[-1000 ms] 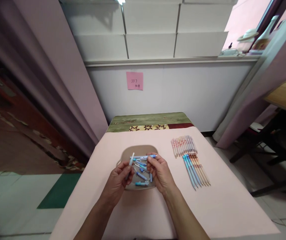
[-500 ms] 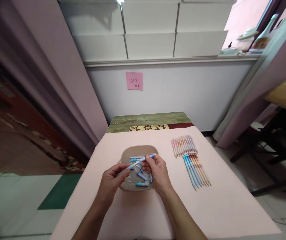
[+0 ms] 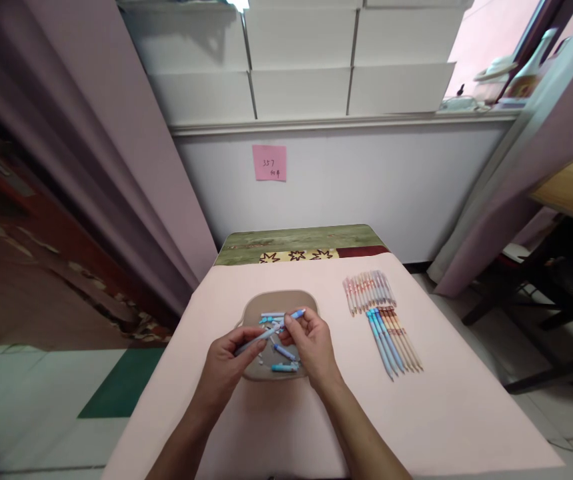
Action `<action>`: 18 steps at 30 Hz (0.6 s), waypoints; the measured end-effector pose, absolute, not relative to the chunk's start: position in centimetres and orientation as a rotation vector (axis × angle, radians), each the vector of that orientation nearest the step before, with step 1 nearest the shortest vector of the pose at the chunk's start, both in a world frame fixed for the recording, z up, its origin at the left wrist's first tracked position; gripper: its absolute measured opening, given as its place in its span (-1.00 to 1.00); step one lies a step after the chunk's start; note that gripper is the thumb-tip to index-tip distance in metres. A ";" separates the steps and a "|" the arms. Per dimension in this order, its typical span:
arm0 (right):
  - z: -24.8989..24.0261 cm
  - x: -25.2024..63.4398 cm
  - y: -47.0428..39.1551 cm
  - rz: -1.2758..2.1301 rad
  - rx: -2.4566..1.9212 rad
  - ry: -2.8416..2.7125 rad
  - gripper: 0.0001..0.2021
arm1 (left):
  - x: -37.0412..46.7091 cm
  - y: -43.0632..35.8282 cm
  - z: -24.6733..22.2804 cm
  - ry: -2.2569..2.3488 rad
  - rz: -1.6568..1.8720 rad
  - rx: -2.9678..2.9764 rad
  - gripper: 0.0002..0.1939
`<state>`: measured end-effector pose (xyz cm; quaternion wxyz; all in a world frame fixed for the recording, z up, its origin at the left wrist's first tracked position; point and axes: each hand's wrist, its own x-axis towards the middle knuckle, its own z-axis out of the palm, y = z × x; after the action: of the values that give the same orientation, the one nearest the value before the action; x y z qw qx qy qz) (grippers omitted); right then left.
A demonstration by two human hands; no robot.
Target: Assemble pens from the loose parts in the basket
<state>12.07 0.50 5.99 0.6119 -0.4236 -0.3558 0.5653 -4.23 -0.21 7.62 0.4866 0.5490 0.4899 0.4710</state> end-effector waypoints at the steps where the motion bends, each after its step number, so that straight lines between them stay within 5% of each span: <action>1: 6.1 12.1 0.5 1.305 -0.976 -0.835 -0.64 | -4.1 -0.3 7.8 1.186 1.143 1.347 -0.82; 18: 6.8 13.1 1.0 1.441 -0.959 -0.984 -0.66 | -1.9 -1.2 7.5 0.930 0.954 0.839 -0.75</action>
<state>13.07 1.05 6.78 0.5440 -0.4042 -0.4145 0.6074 -1.93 -1.17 7.53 0.7059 0.3773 0.4185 0.4292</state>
